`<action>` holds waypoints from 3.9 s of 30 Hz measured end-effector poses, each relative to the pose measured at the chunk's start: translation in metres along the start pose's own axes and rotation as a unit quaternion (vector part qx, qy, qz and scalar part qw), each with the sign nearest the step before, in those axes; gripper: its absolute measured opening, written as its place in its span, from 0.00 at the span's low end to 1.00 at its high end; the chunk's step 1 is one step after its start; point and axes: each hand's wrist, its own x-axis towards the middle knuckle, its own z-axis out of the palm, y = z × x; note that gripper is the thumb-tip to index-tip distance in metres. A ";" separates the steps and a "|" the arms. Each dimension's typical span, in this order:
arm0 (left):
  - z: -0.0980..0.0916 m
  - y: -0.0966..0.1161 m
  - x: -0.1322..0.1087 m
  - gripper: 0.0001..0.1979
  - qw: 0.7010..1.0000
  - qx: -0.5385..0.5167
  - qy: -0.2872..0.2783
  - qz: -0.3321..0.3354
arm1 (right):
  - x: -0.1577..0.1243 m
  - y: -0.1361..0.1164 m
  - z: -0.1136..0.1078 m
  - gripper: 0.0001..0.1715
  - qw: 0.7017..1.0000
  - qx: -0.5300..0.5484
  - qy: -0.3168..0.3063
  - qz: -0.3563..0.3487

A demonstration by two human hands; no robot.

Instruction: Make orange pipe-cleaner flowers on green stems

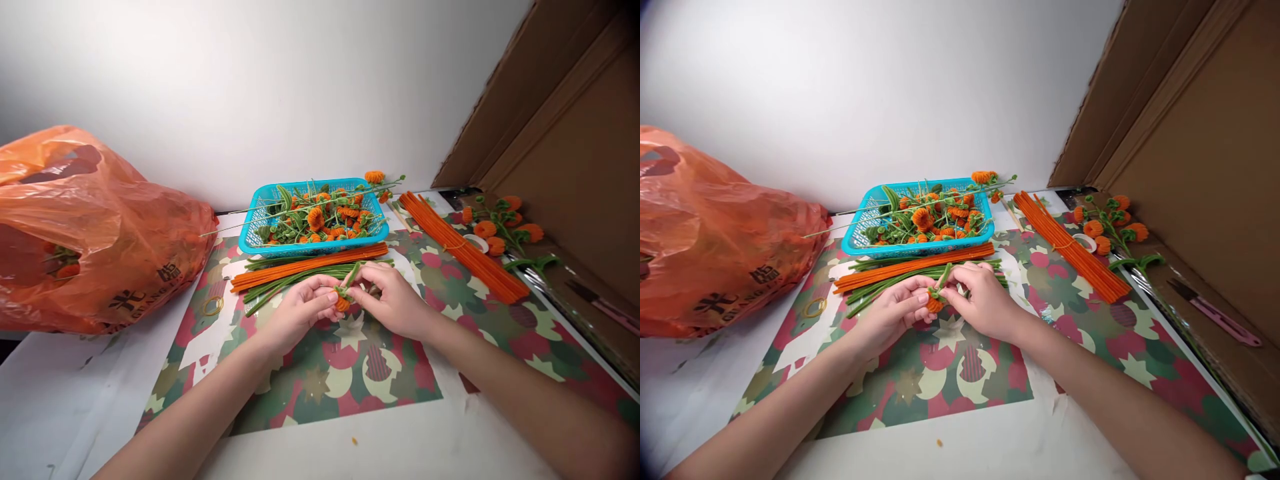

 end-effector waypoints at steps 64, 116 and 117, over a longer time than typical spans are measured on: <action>0.010 0.024 -0.014 0.14 0.959 0.274 0.023 0.075 | 0.000 0.001 -0.007 0.07 0.998 -0.017 -0.043 -0.035; 0.019 0.020 -0.021 0.19 0.918 0.363 0.122 0.105 | -0.001 -0.011 -0.010 0.06 0.996 0.012 -0.076 0.053; 0.020 0.019 -0.022 0.17 0.877 0.434 0.137 0.155 | -0.001 -0.014 -0.010 0.07 0.994 0.017 -0.075 0.072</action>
